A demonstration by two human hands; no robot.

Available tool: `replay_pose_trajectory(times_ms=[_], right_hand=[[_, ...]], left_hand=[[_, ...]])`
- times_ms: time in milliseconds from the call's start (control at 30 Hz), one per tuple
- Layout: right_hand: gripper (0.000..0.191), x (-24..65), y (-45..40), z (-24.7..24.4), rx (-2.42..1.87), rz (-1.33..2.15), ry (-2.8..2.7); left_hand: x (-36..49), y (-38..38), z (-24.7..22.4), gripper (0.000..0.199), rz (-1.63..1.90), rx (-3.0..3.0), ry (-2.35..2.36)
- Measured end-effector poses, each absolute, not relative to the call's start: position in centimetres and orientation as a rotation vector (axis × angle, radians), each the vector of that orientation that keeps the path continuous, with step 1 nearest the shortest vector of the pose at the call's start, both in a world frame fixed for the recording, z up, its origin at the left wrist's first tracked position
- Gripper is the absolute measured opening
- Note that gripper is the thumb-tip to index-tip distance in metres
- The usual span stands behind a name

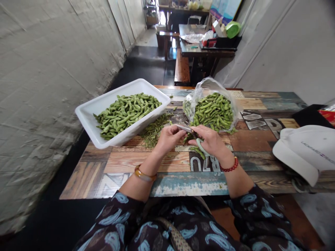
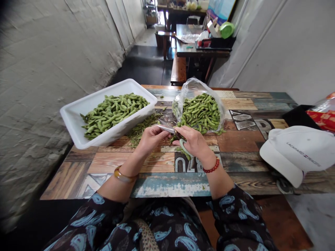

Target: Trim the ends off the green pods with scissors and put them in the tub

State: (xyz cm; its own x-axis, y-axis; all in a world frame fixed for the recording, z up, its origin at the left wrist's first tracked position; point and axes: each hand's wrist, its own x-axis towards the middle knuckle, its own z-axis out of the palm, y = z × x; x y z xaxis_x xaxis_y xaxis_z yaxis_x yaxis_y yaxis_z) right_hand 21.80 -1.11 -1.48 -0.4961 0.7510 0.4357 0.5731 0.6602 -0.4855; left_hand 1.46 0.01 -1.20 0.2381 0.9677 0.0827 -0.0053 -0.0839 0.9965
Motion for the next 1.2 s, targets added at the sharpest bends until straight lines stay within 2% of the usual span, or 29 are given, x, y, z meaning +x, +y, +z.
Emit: replay_pose_trajectory(times_ms=[200,367,567,733,1200], right_hand=[[0.043,21.8,-0.8,-2.2,-1.094,0.286,-2.124],[0.049,21.9,-0.5,-2.5,-1.212,0.199,-2.019],[0.054,21.1,-0.9,-2.1,-1.104,0.158,-2.098],[0.055,20.7,-1.0,-2.1,-1.037,0.161,-2.161],[0.053,20.5,-1.3,-1.9,-1.040,0.210,-2.164]], left_hand=[[1.2,0.5,-1.4,0.010,1.294,1.461,1.062],[1.1,0.5,-1.2,0.018,1.300,1.103,0.963],[1.1,0.3,-0.6,0.035,1.246,0.735,0.752],[1.1,0.5,-0.6,0.035,1.252,0.638,0.700],[1.8,-0.2,-1.2,0.030,1.140,0.957,0.752]])
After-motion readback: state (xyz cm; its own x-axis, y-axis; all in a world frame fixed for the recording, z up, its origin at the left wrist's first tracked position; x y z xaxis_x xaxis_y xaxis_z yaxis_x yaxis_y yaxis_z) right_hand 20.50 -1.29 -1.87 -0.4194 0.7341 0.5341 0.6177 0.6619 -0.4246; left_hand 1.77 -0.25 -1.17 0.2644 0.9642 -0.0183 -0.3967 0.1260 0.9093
